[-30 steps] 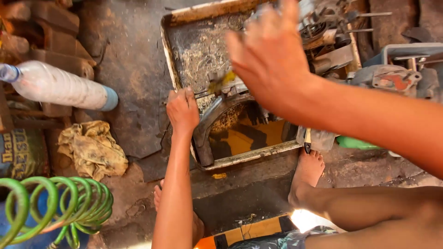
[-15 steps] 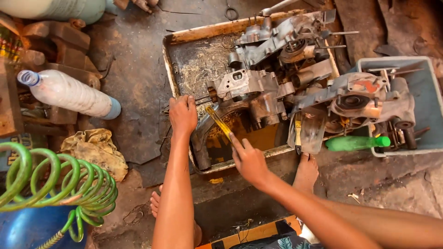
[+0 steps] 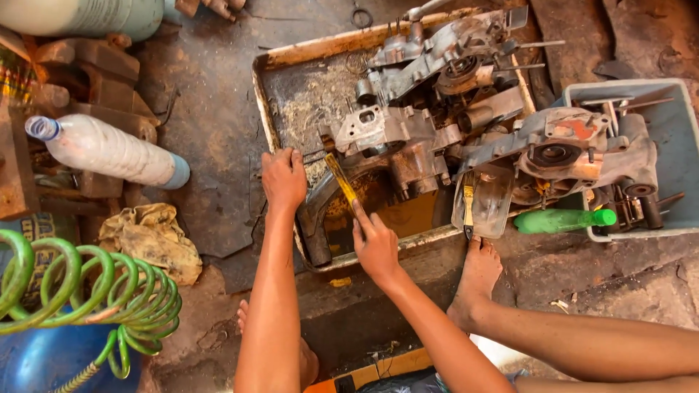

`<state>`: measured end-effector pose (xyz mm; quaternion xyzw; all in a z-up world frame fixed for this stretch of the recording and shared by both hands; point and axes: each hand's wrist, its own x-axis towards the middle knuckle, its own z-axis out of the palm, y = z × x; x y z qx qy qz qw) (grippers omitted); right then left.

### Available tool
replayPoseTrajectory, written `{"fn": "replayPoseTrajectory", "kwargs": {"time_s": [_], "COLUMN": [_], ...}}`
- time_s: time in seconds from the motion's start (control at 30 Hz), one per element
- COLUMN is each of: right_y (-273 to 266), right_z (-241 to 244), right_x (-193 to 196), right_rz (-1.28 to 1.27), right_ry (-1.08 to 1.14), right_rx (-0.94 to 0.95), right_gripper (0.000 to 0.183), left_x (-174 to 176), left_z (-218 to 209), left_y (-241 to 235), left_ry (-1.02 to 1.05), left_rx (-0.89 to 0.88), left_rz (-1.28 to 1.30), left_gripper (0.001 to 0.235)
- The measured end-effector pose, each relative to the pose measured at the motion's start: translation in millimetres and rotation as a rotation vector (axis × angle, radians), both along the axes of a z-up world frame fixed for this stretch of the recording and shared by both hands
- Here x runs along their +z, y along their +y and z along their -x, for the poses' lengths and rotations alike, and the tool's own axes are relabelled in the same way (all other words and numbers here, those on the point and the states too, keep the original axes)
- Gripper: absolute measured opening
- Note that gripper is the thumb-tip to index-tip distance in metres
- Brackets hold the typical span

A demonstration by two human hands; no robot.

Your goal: Cleaning motorcycle engine crankcase components using a brush and solvent in a metal tray

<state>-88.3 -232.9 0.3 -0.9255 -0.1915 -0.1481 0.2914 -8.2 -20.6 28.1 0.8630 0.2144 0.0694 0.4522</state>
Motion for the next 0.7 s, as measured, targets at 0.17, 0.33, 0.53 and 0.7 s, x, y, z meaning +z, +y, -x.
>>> {"fn": "replayPoseTrajectory", "kwargs": {"time_s": [0.17,0.33,0.53,0.7], "right_y": [5,8,13,9], "right_z": [0,7,9,11], "right_x": [5,-4,-11,-12], "right_rz": [-0.039,-0.026,-0.111,-0.076], "right_ry": [0.004,0.03,0.123,0.09], "right_rx": [0.009,0.013,0.011,0.019], "right_gripper": [0.047,0.047,0.048,0.05], "left_x": [-15,-8,-2,0], "left_z": [-5,3,6,7], "left_y": [3,4,6,9], "left_ry": [0.039,0.058,0.028,0.002], "left_rx": [0.023,0.034,-0.006,-0.008], "left_rz": [-0.018,-0.031,-0.047,-0.135], "left_gripper": [0.044,0.045,0.038,0.041]}}
